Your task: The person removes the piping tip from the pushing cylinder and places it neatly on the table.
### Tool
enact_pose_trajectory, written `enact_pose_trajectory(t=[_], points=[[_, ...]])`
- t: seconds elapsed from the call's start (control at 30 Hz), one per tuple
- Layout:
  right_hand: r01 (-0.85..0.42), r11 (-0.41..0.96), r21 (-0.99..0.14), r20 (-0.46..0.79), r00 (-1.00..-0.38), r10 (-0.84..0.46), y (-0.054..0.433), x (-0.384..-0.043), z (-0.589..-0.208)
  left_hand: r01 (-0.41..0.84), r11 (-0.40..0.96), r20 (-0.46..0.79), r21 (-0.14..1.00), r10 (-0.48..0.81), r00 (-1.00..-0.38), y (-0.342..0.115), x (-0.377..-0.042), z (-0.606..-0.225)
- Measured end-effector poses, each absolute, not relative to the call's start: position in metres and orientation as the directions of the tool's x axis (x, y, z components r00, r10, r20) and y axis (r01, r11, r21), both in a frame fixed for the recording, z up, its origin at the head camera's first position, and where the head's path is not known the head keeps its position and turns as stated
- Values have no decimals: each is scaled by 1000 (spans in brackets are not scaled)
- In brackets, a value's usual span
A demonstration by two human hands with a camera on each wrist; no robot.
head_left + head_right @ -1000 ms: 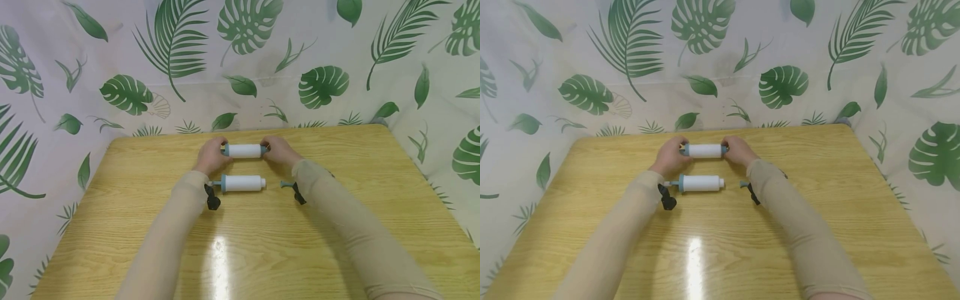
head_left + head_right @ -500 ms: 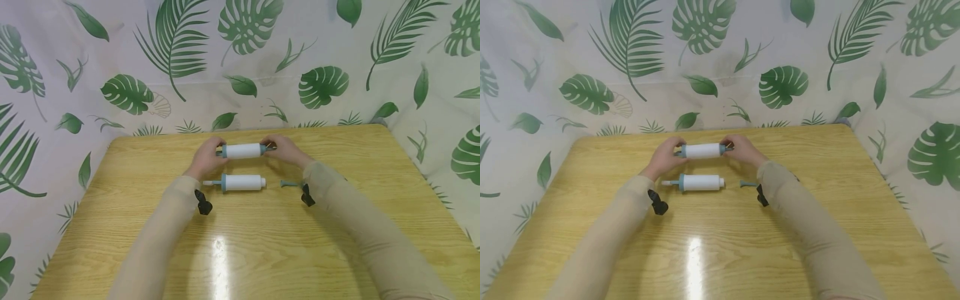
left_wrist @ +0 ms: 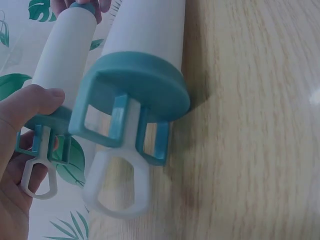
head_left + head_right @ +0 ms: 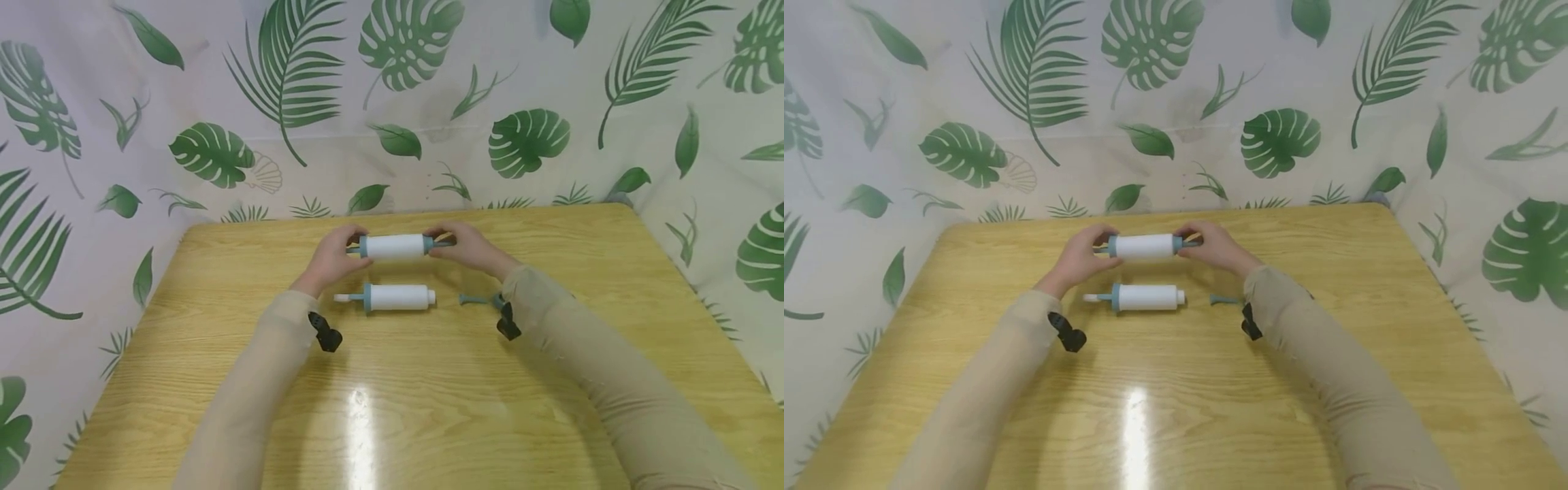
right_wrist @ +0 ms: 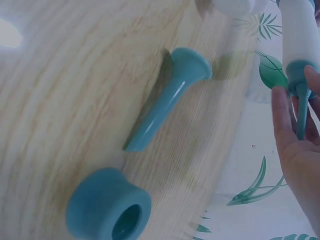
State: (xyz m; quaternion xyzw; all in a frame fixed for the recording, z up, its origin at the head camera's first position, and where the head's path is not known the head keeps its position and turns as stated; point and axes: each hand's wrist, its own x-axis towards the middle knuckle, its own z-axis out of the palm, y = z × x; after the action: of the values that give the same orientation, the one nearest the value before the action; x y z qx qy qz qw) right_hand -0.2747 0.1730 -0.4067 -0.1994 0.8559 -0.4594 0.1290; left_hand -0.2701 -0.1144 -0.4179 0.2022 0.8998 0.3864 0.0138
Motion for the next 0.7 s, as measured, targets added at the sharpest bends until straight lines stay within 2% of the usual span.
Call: enact_pose_trajectory(t=[0.33, 0.7], points=[[-255, 560, -788, -35, -890, -454, 173, -282, -414, 410, 603, 175, 685, 410, -895, -116, -269, -412], [-243, 558, -794, -32, -899, -437, 175, -280, -410, 419, 599, 173, 683, 424, -889, -114, -271, -412]])
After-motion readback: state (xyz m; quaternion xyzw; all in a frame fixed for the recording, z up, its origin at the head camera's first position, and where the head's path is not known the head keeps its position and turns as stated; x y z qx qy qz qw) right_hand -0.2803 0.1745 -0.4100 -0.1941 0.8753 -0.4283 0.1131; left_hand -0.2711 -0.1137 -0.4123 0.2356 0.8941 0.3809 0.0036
